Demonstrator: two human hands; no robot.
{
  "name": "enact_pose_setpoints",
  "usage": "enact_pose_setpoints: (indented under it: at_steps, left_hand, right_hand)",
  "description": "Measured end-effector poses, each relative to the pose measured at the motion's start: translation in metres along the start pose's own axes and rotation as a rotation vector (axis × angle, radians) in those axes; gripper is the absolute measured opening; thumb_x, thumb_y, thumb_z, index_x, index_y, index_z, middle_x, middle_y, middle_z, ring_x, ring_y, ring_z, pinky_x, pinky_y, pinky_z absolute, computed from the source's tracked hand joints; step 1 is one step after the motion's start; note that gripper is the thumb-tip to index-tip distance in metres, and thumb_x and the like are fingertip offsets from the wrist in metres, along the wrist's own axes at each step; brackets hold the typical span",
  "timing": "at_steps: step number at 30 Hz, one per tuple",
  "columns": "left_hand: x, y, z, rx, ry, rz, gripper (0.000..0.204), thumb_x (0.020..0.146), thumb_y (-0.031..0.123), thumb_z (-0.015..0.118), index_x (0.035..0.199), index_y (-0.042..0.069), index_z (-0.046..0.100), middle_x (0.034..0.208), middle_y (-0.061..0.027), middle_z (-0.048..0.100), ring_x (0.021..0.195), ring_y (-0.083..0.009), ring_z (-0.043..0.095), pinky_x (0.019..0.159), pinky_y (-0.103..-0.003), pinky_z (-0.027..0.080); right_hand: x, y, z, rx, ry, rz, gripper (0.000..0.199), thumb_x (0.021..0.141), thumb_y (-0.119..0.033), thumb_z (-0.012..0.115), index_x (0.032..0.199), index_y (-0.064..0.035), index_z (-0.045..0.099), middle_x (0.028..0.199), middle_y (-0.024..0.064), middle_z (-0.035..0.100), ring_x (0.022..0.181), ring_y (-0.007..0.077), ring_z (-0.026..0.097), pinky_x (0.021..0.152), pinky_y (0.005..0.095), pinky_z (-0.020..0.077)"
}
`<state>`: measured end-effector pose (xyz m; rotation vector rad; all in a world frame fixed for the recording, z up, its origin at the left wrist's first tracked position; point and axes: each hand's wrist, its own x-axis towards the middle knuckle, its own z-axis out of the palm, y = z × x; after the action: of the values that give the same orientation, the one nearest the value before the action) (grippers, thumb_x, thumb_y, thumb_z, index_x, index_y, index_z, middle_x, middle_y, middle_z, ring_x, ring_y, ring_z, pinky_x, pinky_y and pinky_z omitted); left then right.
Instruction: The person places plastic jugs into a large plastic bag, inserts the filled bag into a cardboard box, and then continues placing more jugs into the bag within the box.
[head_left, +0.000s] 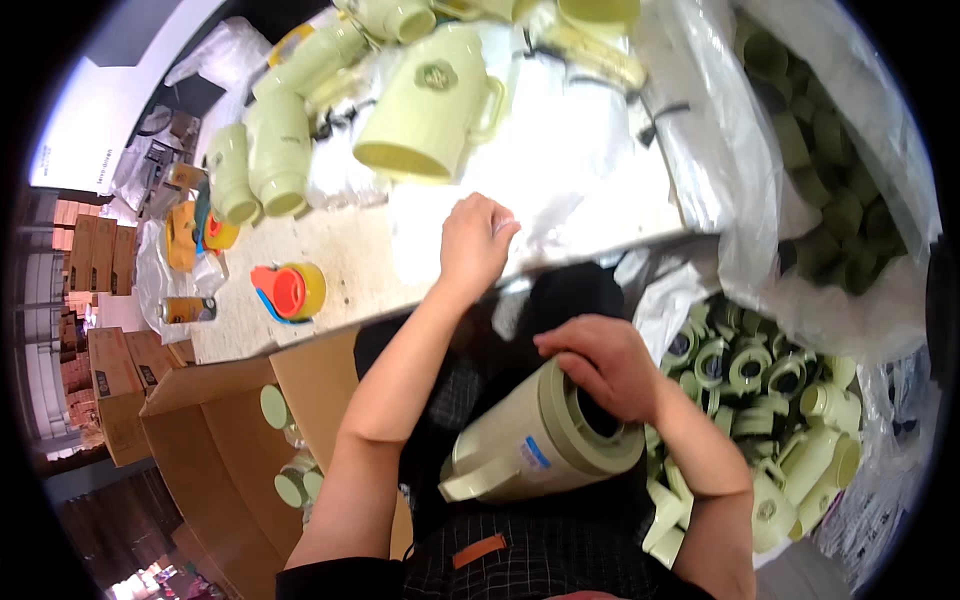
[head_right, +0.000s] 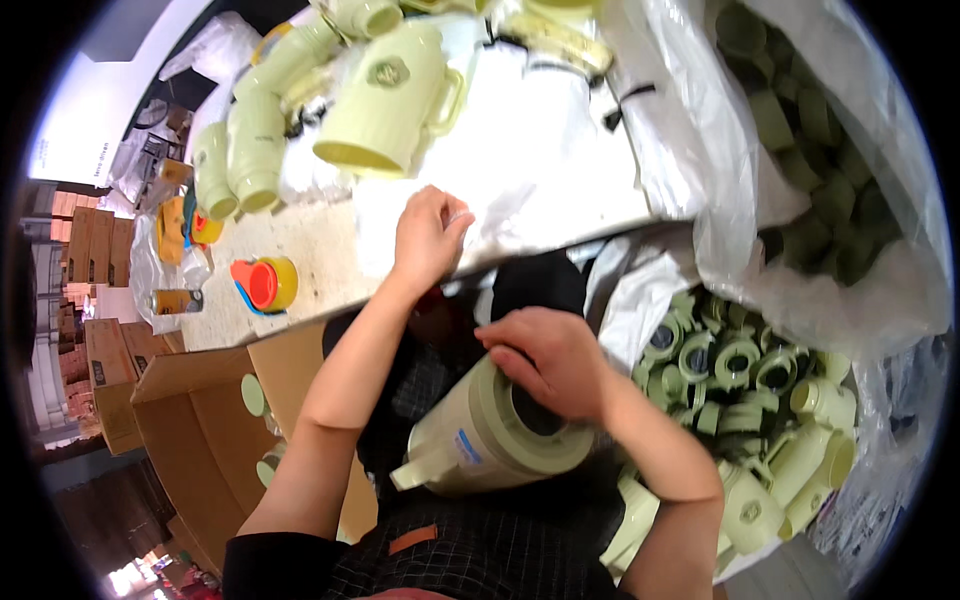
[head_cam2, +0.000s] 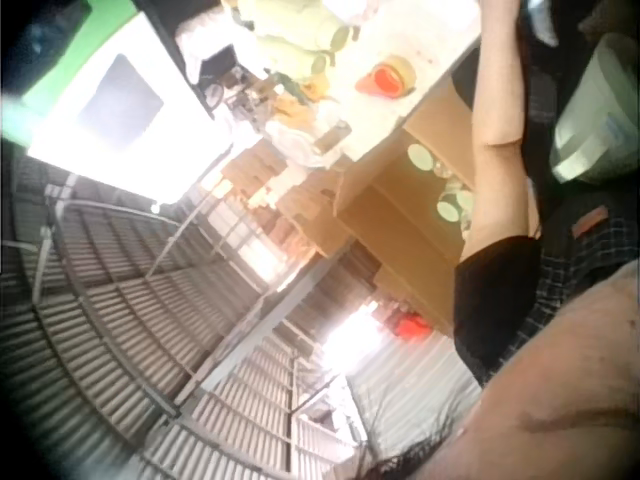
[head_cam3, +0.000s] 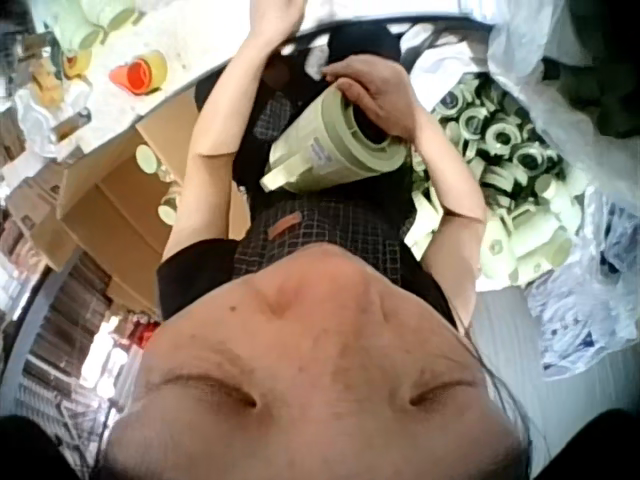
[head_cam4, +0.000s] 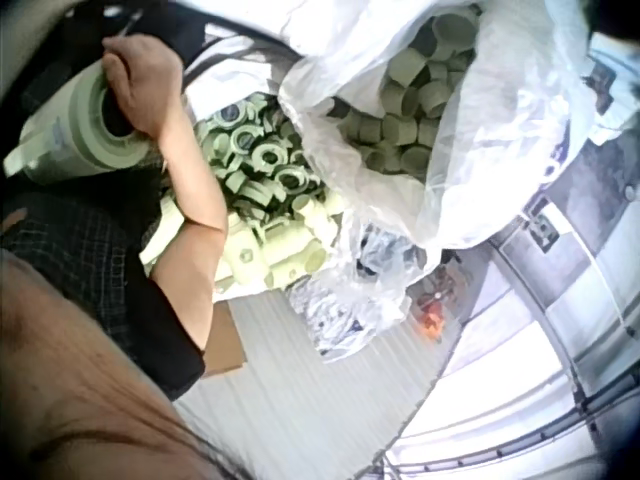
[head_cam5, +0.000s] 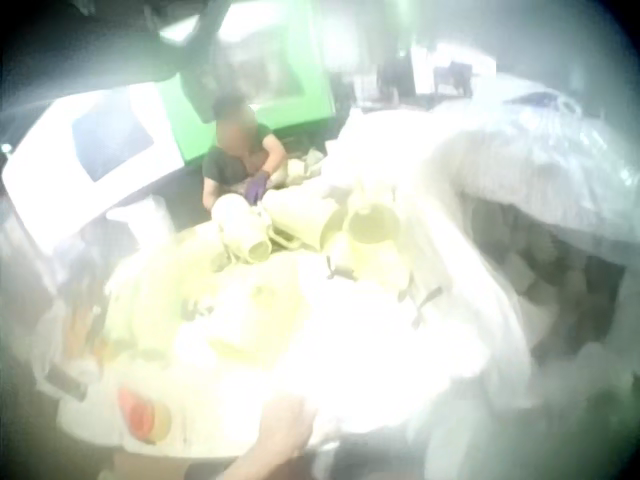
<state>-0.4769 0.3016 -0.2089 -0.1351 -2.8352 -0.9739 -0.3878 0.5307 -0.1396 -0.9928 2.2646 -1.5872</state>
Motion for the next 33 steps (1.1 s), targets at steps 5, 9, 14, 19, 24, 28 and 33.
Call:
enact_pose_setpoints:
  at_steps: [5, 9, 14, 19, 24, 28, 33]
  left_hand:
    - [0.019, -0.008, -0.005, -0.249, 0.082, -0.129, 0.021, 0.096, 0.017, 0.058, 0.087, 0.000, 0.067, 0.090, -0.0149, 0.068, 0.087, -0.0314, 0.065, 0.082, -0.039, 0.051]
    - [0.013, 0.025, -0.032, -0.953, -0.084, -0.240, 0.028, 0.103, 0.019, 0.050, 0.090, -0.001, 0.064, 0.092, -0.0098, 0.069, 0.090, -0.0161, 0.064, 0.085, -0.035, 0.052]
    - [-0.055, 0.069, -0.045, -1.167, -0.146, -0.141, 0.029, 0.107, 0.022, 0.046, 0.098, -0.001, 0.061, 0.099, -0.0071, 0.069, 0.093, -0.0137, 0.061, 0.086, -0.030, 0.048]
    - [-0.079, 0.074, -0.043, -1.000, -0.151, -0.087, 0.028, 0.106, 0.022, 0.046, 0.093, 0.001, 0.059, 0.088, -0.0066, 0.067, 0.082, -0.0142, 0.060, 0.079, -0.030, 0.049]
    - [-0.087, 0.053, -0.081, -1.661, -0.227, -0.263, 0.009, 0.096, 0.008, 0.056, 0.089, 0.009, 0.052, 0.072, 0.0014, 0.052, 0.060, -0.0092, 0.049, 0.059, -0.025, 0.045]
    - [-0.100, 0.015, -0.049, -0.892, -0.078, -0.349, 0.017, 0.087, -0.006, 0.060, 0.100, 0.005, 0.055, 0.084, 0.0010, 0.055, 0.076, -0.0063, 0.052, 0.063, -0.023, 0.043]
    - [-0.183, 0.077, -0.133, -0.730, 0.005, 0.026, 0.053, 0.078, 0.003, 0.073, 0.125, 0.003, 0.049, 0.096, -0.0065, 0.056, 0.083, -0.0174, 0.058, 0.068, -0.028, 0.048]
  right_hand:
    - [-0.004, 0.014, 0.004, 0.285, 0.185, 0.211, 0.018, 0.092, -0.014, 0.069, 0.106, -0.0028, 0.070, 0.091, 0.0088, 0.072, 0.081, 0.0175, 0.069, 0.070, 0.0309, 0.0530]
    - [0.018, 0.014, 0.012, 0.389, 0.564, 0.448, 0.011, 0.091, -0.012, 0.071, 0.097, -0.0023, 0.069, 0.086, 0.0028, 0.070, 0.081, 0.0094, 0.065, 0.071, 0.0269, 0.0517]
    - [0.004, 0.033, 0.015, 0.446, 0.602, 0.537, 0.010, 0.093, -0.004, 0.064, 0.101, 0.0020, 0.066, 0.093, 0.0045, 0.071, 0.083, 0.0115, 0.067, 0.077, 0.0254, 0.0532]
    - [0.013, 0.010, 0.020, 0.320, 0.340, 0.282, 0.007, 0.086, -0.004, 0.072, 0.092, -0.0020, 0.070, 0.088, 0.0049, 0.071, 0.078, 0.0104, 0.064, 0.070, 0.0251, 0.0510]
    - [-0.020, 0.092, -0.018, 0.983, 1.093, 0.365, 0.012, 0.094, 0.000, 0.060, 0.087, -0.0090, 0.056, 0.083, 0.0030, 0.065, 0.067, 0.0139, 0.061, 0.063, 0.0245, 0.0523]
    - [-0.027, 0.068, 0.020, 1.203, 1.023, 0.374, 0.006, 0.098, -0.011, 0.056, 0.093, -0.0086, 0.054, 0.079, -0.0001, 0.054, 0.059, 0.0101, 0.049, 0.047, 0.0217, 0.0405]
    - [-0.098, 0.014, 0.095, -0.028, 0.815, 0.095, 0.032, 0.101, -0.031, 0.051, 0.105, 0.0010, 0.055, 0.100, 0.0075, 0.054, 0.099, 0.0196, 0.052, 0.090, 0.0346, 0.0422]
